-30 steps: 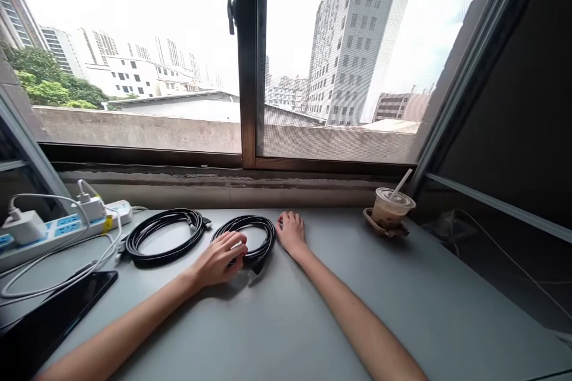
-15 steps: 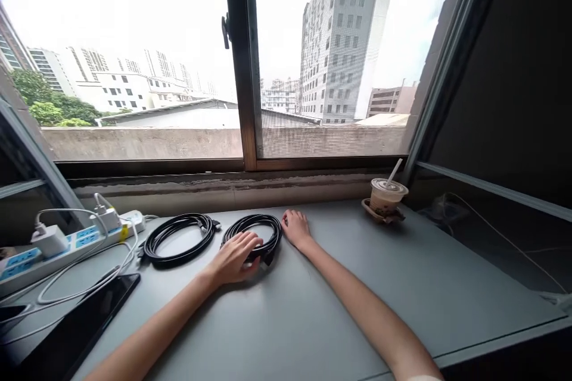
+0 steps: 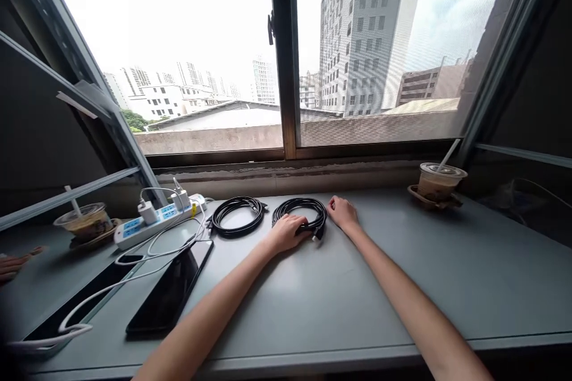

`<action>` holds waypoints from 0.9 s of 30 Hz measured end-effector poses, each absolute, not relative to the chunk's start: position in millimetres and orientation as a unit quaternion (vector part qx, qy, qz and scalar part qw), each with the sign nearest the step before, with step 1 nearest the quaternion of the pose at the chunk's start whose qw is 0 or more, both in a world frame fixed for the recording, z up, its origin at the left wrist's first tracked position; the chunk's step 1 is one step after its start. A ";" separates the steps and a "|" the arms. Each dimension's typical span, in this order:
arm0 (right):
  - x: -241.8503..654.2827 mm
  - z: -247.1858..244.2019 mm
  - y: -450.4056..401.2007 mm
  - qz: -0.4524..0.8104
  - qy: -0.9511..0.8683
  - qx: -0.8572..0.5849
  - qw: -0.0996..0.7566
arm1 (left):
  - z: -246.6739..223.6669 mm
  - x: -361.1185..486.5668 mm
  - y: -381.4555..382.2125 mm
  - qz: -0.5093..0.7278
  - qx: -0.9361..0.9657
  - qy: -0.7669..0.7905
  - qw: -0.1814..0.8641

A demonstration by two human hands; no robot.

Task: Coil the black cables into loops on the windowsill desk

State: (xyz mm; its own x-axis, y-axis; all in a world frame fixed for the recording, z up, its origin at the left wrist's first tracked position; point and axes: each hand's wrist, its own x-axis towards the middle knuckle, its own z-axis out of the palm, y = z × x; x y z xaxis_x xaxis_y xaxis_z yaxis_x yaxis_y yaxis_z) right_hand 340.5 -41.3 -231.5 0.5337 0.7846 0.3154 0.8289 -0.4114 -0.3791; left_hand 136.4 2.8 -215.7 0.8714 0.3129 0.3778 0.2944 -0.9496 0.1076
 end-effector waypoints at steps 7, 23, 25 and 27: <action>338.0 -236.6 -44.8 -0.053 -0.490 -0.839 0.232 | -222.4 142.6 9.9 0.232 0.944 0.234 0.020; 329.5 -227.8 -55.0 -0.030 -0.511 -0.833 0.210 | -198.7 99.8 27.2 0.308 0.858 0.409 -0.047; 327.9 -225.0 -56.1 -0.029 -0.512 -0.833 0.208 | -197.6 89.1 33.8 0.301 0.833 0.461 -0.057; 326.2 -222.1 -57.5 -0.027 -0.514 -0.832 0.207 | -198.5 81.5 39.4 0.282 0.812 0.507 -0.058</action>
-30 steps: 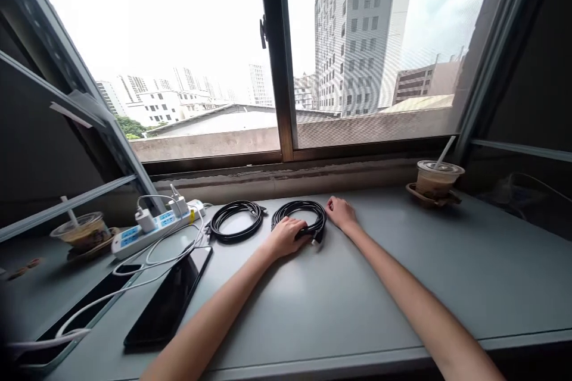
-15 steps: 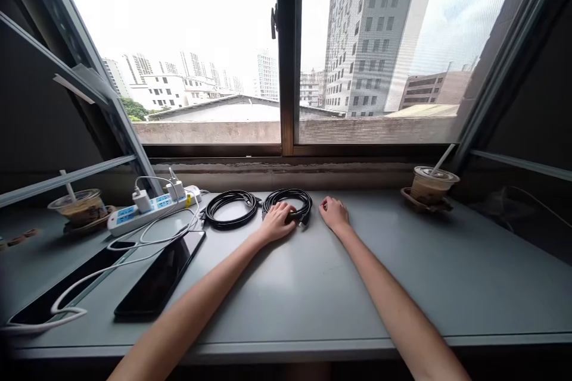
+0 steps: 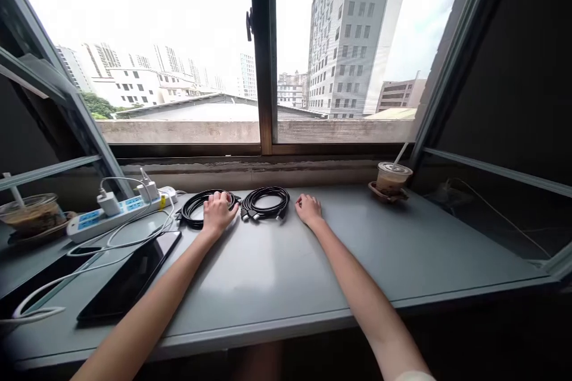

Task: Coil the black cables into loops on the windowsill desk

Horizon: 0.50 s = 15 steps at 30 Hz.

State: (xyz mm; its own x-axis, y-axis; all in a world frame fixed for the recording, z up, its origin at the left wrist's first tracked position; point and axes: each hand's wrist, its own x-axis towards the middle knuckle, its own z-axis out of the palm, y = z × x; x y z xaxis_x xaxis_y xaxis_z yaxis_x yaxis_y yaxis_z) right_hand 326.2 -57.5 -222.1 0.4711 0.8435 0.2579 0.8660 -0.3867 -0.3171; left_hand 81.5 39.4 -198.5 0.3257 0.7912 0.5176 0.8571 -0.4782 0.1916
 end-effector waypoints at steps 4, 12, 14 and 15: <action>323.5 -218.7 -59.3 -0.027 -0.513 -0.832 0.208 | -202.0 76.4 46.3 -0.225 -0.797 -0.559 0.038; 324.0 -219.3 -58.3 -0.027 -0.514 -0.833 0.200 | -196.8 73.7 47.4 -0.190 -0.817 -0.545 0.017; 324.7 -219.9 -57.8 -0.028 -0.516 -0.833 0.198 | -196.1 72.9 47.8 -0.192 -0.819 -0.540 0.015; 325.0 -220.4 -57.6 -0.028 -0.517 -0.832 0.197 | -196.1 72.6 47.8 -0.195 -0.819 -0.539 0.016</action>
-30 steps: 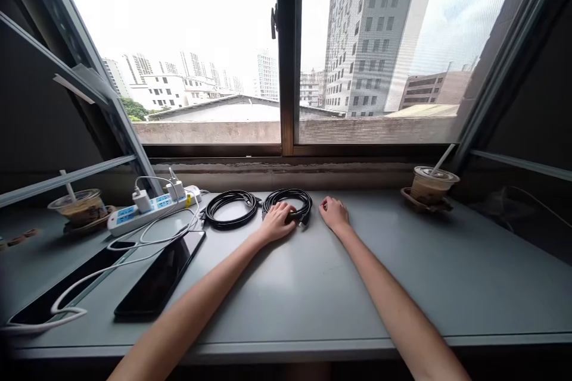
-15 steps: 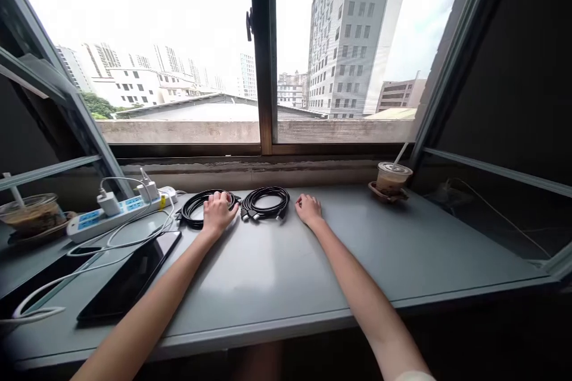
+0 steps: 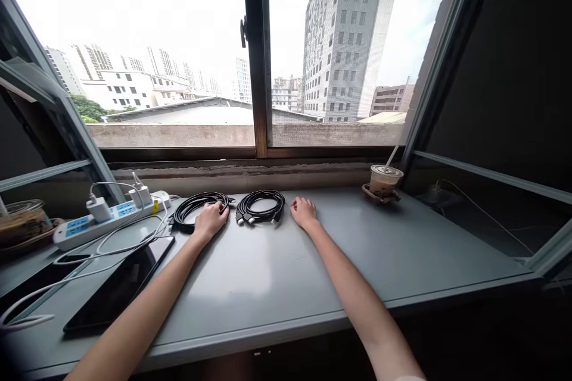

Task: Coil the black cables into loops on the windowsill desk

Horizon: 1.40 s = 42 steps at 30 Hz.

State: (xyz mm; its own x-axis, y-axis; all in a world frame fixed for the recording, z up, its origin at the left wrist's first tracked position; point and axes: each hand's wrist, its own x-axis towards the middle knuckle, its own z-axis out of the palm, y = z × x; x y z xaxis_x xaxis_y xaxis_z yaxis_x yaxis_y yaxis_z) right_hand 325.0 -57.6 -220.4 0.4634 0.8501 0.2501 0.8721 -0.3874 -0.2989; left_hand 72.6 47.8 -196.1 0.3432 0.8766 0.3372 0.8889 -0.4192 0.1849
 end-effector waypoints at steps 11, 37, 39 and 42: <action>325.0 -226.2 -56.3 -0.031 -0.530 -0.828 0.183 | -201.3 67.4 45.5 -0.230 -0.812 -0.537 0.014; 333.8 -236.9 -57.2 -0.041 -0.522 -0.830 0.191 | -193.3 64.7 42.6 -0.309 -0.772 -0.553 -0.049; 334.9 -237.8 -57.1 -0.040 -0.524 -0.829 0.191 | -191.1 63.8 41.1 -0.370 -0.745 -0.553 -0.051; 336.2 -238.7 -57.0 -0.037 -0.527 -0.828 0.189 | -185.8 62.1 39.4 -0.473 -0.697 -0.536 -0.050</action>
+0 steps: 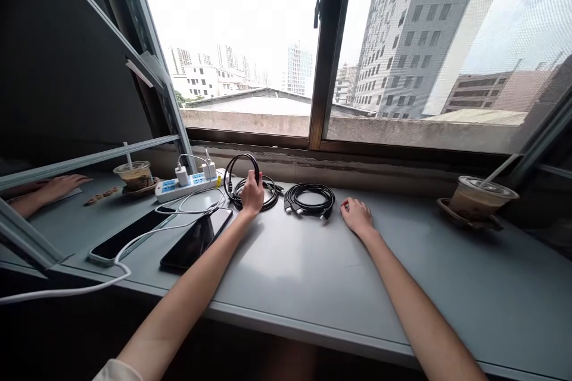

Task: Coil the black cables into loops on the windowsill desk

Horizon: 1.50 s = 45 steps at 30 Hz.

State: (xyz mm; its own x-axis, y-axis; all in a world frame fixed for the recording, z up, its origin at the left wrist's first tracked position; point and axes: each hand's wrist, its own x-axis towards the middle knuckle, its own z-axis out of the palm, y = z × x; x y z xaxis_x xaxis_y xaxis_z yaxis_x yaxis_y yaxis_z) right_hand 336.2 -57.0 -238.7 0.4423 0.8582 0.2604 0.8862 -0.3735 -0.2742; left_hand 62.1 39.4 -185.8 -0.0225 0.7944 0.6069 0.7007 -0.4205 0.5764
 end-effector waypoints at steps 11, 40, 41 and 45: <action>335.4 -240.1 -56.2 -0.045 -0.524 -0.830 0.185 | -151.9 71.0 10.2 0.649 0.635 0.420 -0.011; 337.4 -238.7 -55.0 -0.046 -0.535 -0.827 0.164 | -87.4 45.6 -129.5 0.835 0.526 0.109 0.123; 337.3 -238.5 -55.1 -0.045 -0.535 -0.828 0.163 | -103.0 44.9 -131.0 0.831 0.532 0.110 0.118; 337.0 -237.5 -55.6 -0.043 -0.534 -0.828 0.164 | -160.8 39.8 -132.6 0.712 0.686 0.136 0.071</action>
State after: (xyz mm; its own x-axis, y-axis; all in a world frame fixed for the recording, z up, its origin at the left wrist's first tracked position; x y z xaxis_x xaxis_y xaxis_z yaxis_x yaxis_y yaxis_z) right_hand 337.0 -55.6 -237.5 0.4264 0.8705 0.2460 0.8986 -0.3764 -0.2256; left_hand 39.8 -132.6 -160.8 -0.0498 0.2882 0.9563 0.0861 -0.9527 0.2916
